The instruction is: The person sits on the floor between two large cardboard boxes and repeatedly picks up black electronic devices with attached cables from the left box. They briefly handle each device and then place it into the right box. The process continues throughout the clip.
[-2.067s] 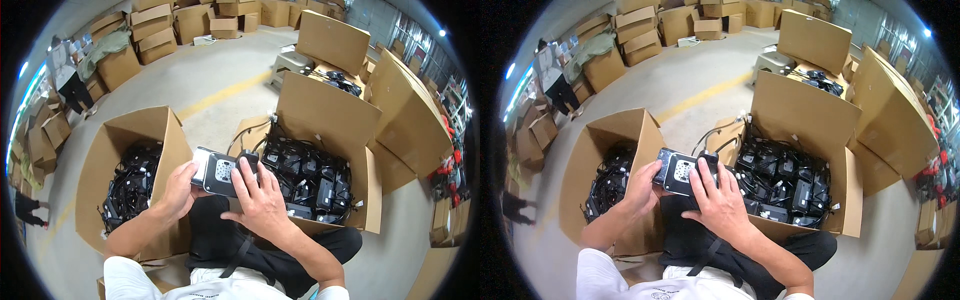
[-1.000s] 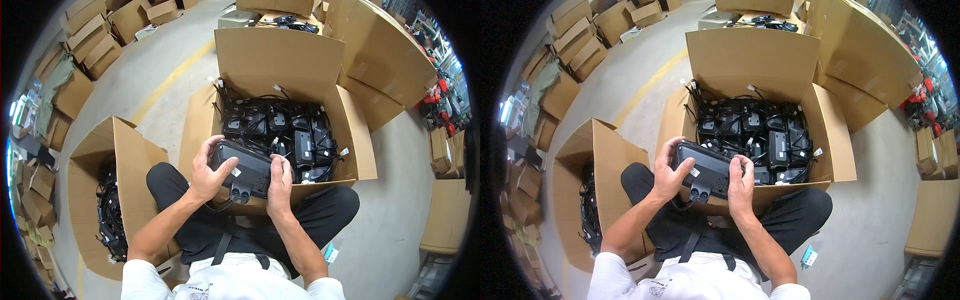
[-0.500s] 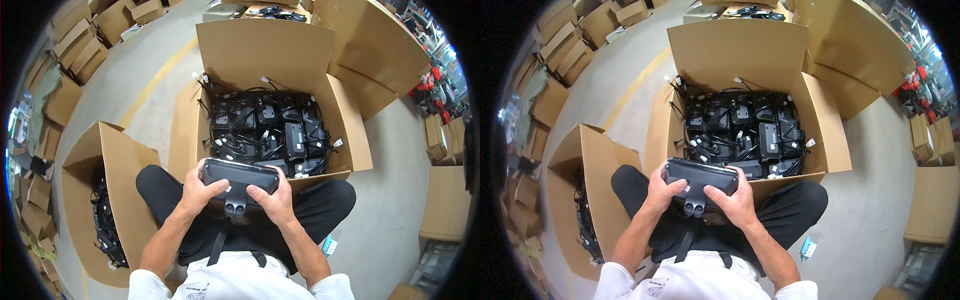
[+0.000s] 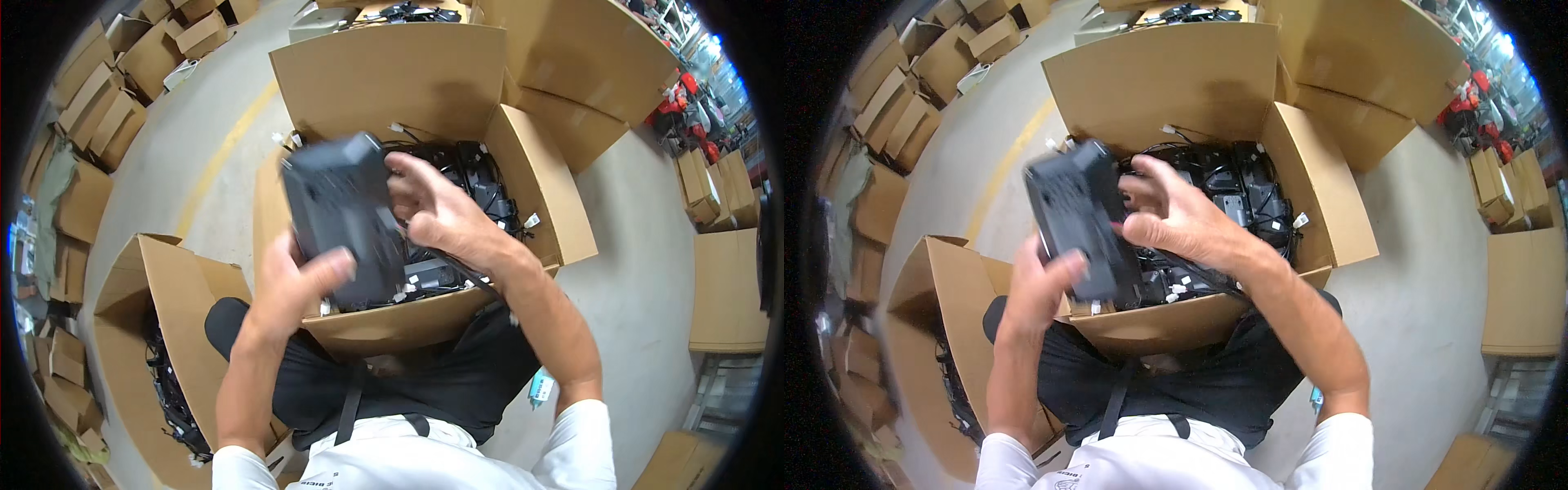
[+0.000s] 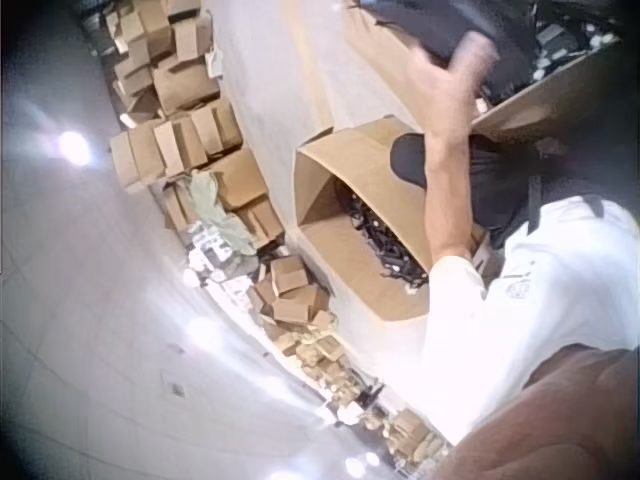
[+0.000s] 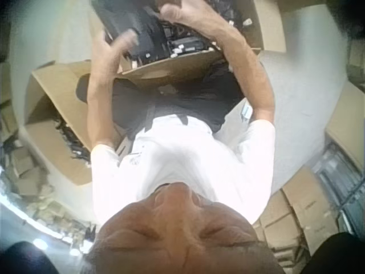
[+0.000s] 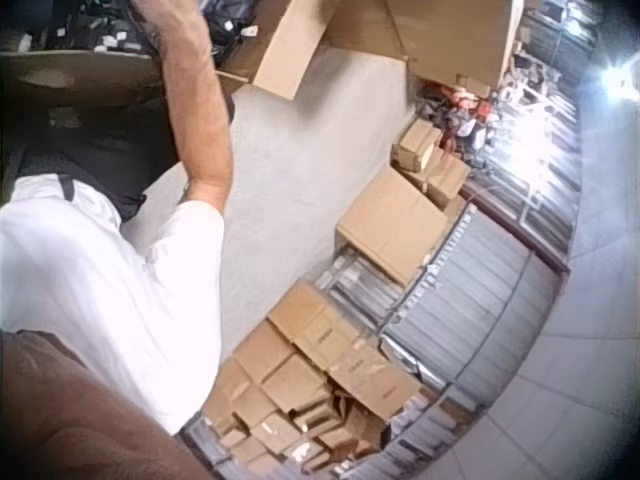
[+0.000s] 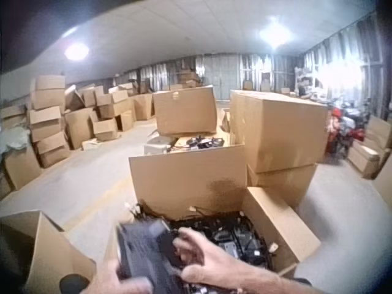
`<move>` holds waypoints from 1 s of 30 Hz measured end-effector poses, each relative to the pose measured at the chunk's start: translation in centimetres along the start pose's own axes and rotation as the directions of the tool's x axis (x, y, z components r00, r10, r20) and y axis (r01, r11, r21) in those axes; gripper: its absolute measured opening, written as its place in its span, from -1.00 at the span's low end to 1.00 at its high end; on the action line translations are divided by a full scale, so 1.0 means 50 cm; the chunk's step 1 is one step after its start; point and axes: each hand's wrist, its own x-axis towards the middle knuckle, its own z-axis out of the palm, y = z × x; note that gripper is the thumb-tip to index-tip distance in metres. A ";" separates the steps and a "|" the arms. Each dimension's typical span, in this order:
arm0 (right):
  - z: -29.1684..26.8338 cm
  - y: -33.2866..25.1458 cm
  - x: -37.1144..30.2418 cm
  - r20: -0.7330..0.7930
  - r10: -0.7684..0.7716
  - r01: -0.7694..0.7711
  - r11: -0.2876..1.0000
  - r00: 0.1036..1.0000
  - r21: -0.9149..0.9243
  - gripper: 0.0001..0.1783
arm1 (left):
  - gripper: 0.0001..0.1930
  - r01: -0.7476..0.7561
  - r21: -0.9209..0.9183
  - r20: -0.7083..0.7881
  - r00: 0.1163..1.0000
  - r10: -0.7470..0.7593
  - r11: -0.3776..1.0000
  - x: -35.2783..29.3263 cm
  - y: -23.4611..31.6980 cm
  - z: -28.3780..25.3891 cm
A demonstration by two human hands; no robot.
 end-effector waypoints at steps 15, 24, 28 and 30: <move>-0.301 0.151 0.026 0.061 0.026 0.066 -0.299 0.998 -0.952 -0.80 | -0.62 0.558 -0.201 0.148 0.830 -0.538 0.805 0.393 -0.484 0.137; -0.280 0.374 -0.012 0.258 0.197 0.316 -0.368 0.946 -0.875 -0.16 | -0.40 0.352 0.410 -0.207 0.934 -0.290 0.842 0.438 -0.584 0.180; -0.235 0.357 0.039 0.134 0.457 0.278 -0.264 0.879 -0.924 -0.25 | -0.45 0.143 0.716 0.072 0.958 -0.276 0.683 0.375 -0.451 0.105; -0.238 0.338 0.029 0.119 0.429 0.246 -0.254 0.895 -0.936 -0.14 | -0.43 -0.138 0.702 0.325 0.935 -0.142 0.698 0.304 -0.291 0.063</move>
